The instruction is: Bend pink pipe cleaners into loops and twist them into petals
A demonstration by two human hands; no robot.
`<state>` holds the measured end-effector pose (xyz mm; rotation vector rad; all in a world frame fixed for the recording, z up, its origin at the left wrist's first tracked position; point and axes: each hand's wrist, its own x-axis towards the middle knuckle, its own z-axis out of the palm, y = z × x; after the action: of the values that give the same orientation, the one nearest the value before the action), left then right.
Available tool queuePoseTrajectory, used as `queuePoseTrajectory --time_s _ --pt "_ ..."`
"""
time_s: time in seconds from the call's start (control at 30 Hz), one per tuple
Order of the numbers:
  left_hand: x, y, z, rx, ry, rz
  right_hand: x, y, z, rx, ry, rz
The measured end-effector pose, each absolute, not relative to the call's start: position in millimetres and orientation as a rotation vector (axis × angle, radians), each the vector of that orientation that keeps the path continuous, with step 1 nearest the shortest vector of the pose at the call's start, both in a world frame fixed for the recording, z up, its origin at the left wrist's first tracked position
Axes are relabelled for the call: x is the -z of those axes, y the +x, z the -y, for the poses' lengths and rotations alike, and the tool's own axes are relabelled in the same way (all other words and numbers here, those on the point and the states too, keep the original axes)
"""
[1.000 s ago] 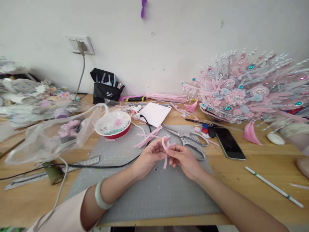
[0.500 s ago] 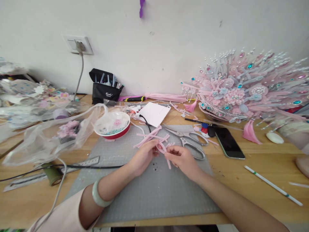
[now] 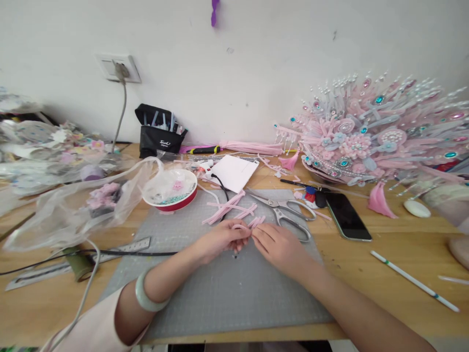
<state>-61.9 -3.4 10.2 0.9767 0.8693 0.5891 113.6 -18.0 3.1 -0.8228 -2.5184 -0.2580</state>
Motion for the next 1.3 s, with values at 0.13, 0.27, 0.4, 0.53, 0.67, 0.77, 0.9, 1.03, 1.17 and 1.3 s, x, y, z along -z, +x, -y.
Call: queuePoseTrajectory --time_s 0.13,0.27,0.4,0.53,0.67,0.77,0.9,1.03,1.17,1.3 --pt "-9.2 -63.1 0.3 -0.622 1.086 -0.903 -2.9 112.8 18.6 0.265 -0.838 2.563" --pt "-11.0 -63.7 -0.5 -0.63 1.221 -0.94 -1.4 109.3 20.3 0.18 -0.945 2.54" --pt "-14.4 -63.7 1.8 -0.665 1.395 -0.972 -3.1 106.6 19.0 -0.325 -1.048 2.344" --pt "-20.9 -65.4 4.4 -0.731 1.593 -0.934 -8.9 107.9 15.4 -1.241 -1.139 1.902" --pt "-25.4 -66.1 6.6 -0.725 1.773 -0.796 -10.3 108.7 12.5 -1.697 -1.073 1.737" --pt "-23.0 -63.0 7.9 -0.752 1.643 -0.91 -10.5 107.6 12.3 -1.7 -1.077 1.661" --pt "-17.6 -57.1 9.0 -0.756 1.269 -1.02 -12.8 108.2 15.3 -1.088 -1.161 1.888" --pt "-14.1 -54.8 9.6 -0.722 1.081 -0.977 -11.2 111.7 17.8 -0.316 -0.992 2.281" --pt "-10.5 -55.6 9.9 -0.684 1.016 -0.946 -8.4 113.6 17.4 0.031 -0.902 2.449" --pt "-9.3 -56.3 9.3 -0.67 1.064 -0.93 -10.0 112.2 17.5 -0.136 -0.954 2.368"
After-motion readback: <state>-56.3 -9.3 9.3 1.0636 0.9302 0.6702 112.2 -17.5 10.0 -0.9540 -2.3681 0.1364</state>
